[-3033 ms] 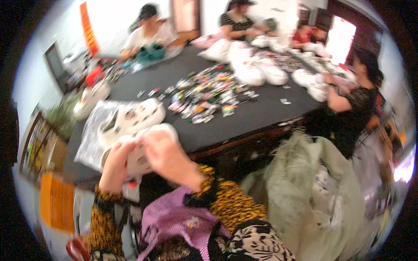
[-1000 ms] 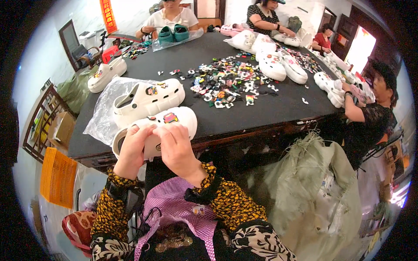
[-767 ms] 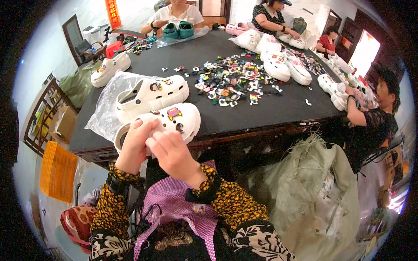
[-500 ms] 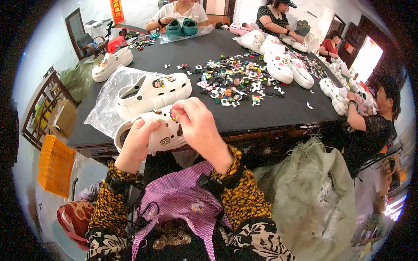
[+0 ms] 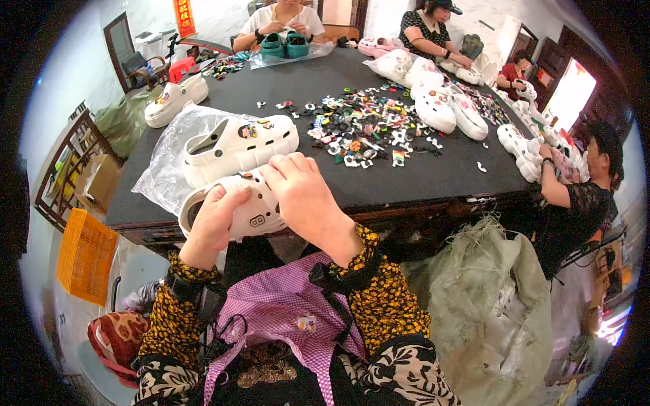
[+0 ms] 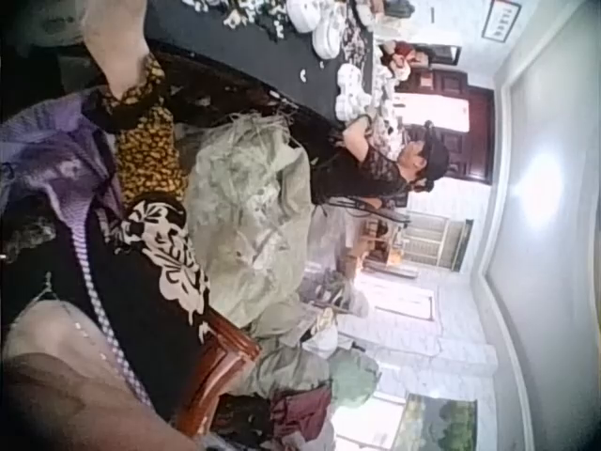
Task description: Manually inserting decorative charms into the holes of rubber clogs.
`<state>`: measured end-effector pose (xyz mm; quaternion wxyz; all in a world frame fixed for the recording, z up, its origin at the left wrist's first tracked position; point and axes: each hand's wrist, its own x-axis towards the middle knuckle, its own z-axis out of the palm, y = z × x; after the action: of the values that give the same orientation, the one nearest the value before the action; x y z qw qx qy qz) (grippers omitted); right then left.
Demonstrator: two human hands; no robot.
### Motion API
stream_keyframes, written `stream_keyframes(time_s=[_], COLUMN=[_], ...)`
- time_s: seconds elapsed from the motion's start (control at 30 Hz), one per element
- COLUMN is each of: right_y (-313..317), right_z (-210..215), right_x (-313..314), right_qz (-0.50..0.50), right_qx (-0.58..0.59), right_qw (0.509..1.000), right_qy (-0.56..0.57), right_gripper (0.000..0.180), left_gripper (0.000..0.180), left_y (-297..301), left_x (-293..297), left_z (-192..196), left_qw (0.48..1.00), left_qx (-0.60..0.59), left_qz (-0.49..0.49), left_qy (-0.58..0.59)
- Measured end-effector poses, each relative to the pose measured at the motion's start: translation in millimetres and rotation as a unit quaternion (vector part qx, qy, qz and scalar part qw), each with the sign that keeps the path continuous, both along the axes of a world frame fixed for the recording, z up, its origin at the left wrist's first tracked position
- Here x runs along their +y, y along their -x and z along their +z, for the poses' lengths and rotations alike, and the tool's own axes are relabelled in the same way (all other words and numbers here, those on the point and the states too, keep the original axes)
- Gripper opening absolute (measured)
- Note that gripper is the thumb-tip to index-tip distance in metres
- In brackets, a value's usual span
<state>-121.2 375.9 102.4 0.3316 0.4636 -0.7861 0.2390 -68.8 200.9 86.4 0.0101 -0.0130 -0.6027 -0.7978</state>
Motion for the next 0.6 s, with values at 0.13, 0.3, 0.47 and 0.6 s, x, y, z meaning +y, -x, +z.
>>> stream_keyframes(time_s=[0.13,0.3,0.47,0.6], right_y=[-4,-1,6,6], right_z=[8,9,10,4], right_x=[1,0,2,0], right_qz=[0.007,0.015,0.036,0.046], right_qx=[-0.021,-0.037,-0.063,-0.054], right_qw=[0.999,0.999,0.997,0.997], right_qy=[-0.024,-0.027,-0.03,-0.009], right_gripper=[0.025,0.022,0.015,0.016], left_gripper=[0.024,0.023,0.022,0.023], left_y=[-2,-3,-1,0], left_x=[1,0,2,-1], left_z=[0,-4,-3,-3], left_qw=[1.0,1.0,1.0,1.0], left_qx=[0.007,0.003,0.001,-0.016], left_qz=[0.001,0.01,0.01,0.018], left_qy=[-0.006,-0.019,-0.009,0.003])
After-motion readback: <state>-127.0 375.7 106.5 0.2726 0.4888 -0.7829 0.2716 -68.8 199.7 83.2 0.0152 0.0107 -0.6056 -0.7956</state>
